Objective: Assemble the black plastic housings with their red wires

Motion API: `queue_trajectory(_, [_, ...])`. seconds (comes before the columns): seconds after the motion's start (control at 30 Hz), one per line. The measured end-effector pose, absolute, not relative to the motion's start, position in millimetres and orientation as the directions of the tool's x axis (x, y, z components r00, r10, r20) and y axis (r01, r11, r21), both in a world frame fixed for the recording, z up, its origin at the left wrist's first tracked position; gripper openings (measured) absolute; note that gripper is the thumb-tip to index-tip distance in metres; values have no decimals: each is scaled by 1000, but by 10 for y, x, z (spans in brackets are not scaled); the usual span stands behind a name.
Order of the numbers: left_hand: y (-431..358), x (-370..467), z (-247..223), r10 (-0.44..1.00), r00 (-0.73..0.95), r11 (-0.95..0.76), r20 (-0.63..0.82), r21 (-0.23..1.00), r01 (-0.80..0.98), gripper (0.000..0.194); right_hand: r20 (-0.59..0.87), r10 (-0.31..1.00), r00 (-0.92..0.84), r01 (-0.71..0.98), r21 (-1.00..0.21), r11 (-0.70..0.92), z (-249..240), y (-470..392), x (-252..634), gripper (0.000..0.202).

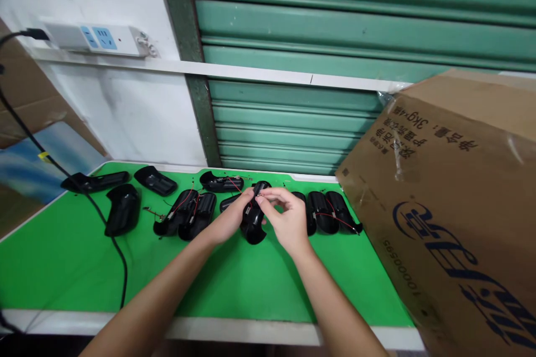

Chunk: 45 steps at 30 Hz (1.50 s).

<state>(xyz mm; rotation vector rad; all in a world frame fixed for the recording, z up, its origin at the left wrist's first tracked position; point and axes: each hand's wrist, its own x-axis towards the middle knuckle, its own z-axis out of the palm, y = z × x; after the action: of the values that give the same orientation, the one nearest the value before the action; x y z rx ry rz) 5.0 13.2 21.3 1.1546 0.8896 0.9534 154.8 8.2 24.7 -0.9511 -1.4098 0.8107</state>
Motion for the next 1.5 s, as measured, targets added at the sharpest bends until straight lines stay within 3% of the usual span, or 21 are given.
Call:
queue_trajectory(0.1, [157, 36, 189, 956, 278, 140, -95, 979, -148, 46, 529, 847, -54, 255, -812, 524, 274, 68, 1574, 13])
queue_trajectory(0.27, [202, -8, 142, 981, 178, 87, -73, 993, -74, 40, 631, 738, -242, 456, -597, 660, 272, 79, 1591, 21])
queue_trajectory(0.6, [169, -40, 157, 984, 178, -33, 10, 992, 123, 52, 641, 674, -366, 562, -425, 709, 193, 67, 1617, 54])
queue_trajectory(0.77, [155, -50, 228, 971, 235, -84, 34, 974, 209, 47, 661, 646, -382, 568, -383, 728, 177, 75, 1614, 61])
queue_trajectory(0.87, [150, -47, 264, 964, 260, -119, 57, 967, 228, 46, 684, 640, -349, 558, -398, 729, 165, 69, 1599, 60])
queue_trajectory(1.03, [150, -24, 287, 978, 209, -36, -15, 970, 242, 47, 673, 675, -302, 559, -449, 697, 131, 56, 1574, 51])
queue_trajectory(1.33, [185, -19, 226, 974, 222, -103, 37, 950, 295, 46, 804, 511, -304, 614, -244, 750, 115, 84, 1532, 36])
queue_trajectory(1.5, [188, -30, 209, 980, 198, -60, 4, 958, 280, 46, 824, 471, -315, 612, -203, 764, 97, 85, 1529, 31])
